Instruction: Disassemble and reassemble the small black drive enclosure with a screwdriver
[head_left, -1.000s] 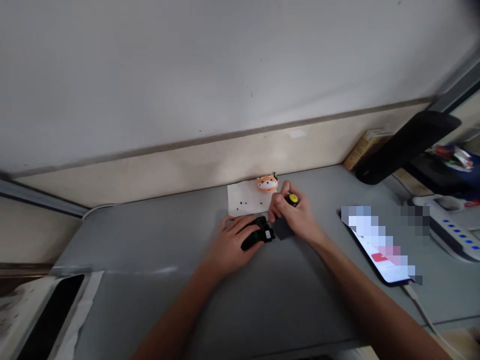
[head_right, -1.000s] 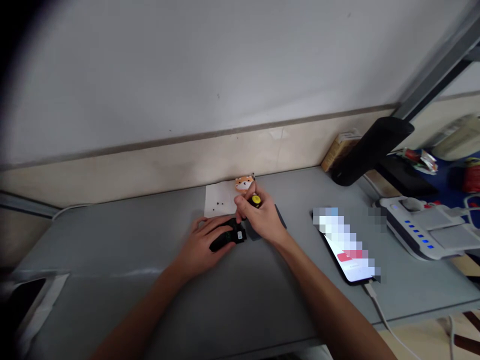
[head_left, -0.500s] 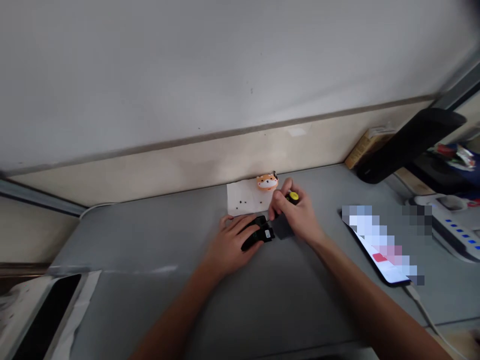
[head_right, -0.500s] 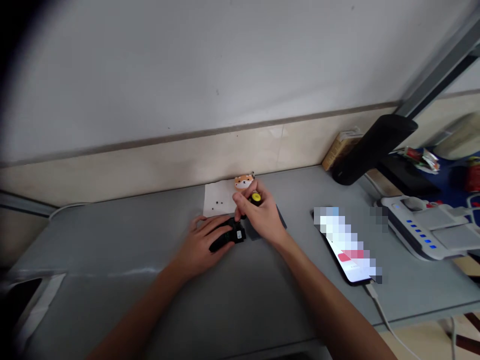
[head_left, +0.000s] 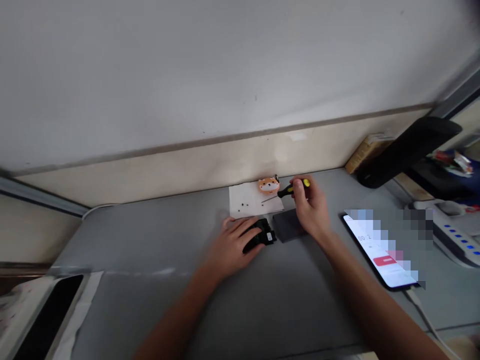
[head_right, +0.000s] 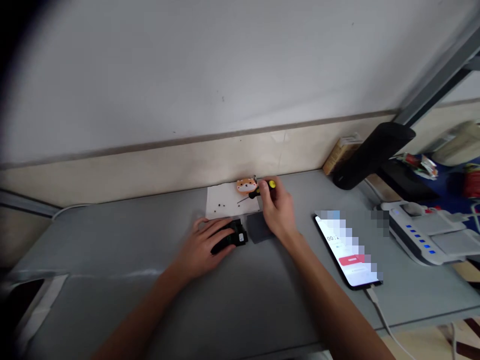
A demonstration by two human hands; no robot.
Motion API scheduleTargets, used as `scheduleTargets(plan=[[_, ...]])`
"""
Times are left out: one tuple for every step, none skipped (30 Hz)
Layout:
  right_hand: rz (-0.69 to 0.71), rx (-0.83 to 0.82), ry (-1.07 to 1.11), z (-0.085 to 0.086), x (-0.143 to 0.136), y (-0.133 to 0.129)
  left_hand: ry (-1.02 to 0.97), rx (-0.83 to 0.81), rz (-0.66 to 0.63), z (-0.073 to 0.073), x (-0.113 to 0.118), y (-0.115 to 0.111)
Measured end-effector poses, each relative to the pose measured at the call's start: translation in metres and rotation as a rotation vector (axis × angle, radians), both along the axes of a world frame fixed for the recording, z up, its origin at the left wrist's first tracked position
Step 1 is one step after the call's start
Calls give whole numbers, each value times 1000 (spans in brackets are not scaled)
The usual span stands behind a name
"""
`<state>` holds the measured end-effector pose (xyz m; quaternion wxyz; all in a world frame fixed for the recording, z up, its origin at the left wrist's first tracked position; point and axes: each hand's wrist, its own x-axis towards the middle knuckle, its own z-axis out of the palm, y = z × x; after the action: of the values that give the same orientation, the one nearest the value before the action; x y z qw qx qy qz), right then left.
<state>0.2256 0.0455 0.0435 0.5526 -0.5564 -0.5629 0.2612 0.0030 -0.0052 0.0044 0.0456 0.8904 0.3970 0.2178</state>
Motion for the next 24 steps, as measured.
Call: scheduleTargets(plan=[[-20,-5,-30,-2,1,2,-8,-7,1,0,0,0],[-32,-10,-57,-3,2,3,-17,-15,4,0,0,0],[-39,-16,-77,-5,3,4,-28,-21,9,1,0,0],[-41,-21,-90,-6,3,5,-42,-27,16,1,-1,0],[-40,-29,-100,-7,3,5,-60,-32,28,2,-1,0],[-37,-36,-104,-7,2,4,-82,-32,44,2,-2,0],[-31,-43,-105,-8,1,4,-108,-31,69,2,-2,0],[-26,-44,-96,-8,0,3,-136,-28,99,2,-3,0],[-17,-41,-77,-7,-1,2,-166,-22,136,1,-4,1],[-3,-31,-45,-6,-3,1,-198,-13,176,-1,-5,2],[16,-18,-7,-5,-5,-1,-229,-3,215,-2,-6,3],[41,-4,36,-4,-7,-2,-257,5,251,-4,-6,4],[69,6,79,-2,-10,-3,-281,9,280,-6,-7,6],[95,11,122,-1,-12,-4,-301,11,302,-8,-7,7],[120,11,159,0,-14,-5,-315,6,318,-9,-7,8],[139,7,191,1,-16,-6,-326,-1,330,-11,-6,9],[154,0,216,2,-18,-7,-335,-6,337,-12,-6,10],[167,-8,237,2,-19,-7,-345,-4,342,-12,-6,10],[178,-19,251,3,-20,-8,-353,3,346,-13,-6,11],[185,-28,258,3,-21,-8,-360,14,349,-13,-6,11],[187,-36,260,3,-21,-8,-364,29,351,-13,-6,12],[184,-41,259,3,-20,-8,-363,46,353,-13,-6,12],[179,-44,257,3,-20,-8,-359,63,354,-14,-7,13],[173,-42,255,3,-19,-8,-353,82,355,-14,-7,13]])
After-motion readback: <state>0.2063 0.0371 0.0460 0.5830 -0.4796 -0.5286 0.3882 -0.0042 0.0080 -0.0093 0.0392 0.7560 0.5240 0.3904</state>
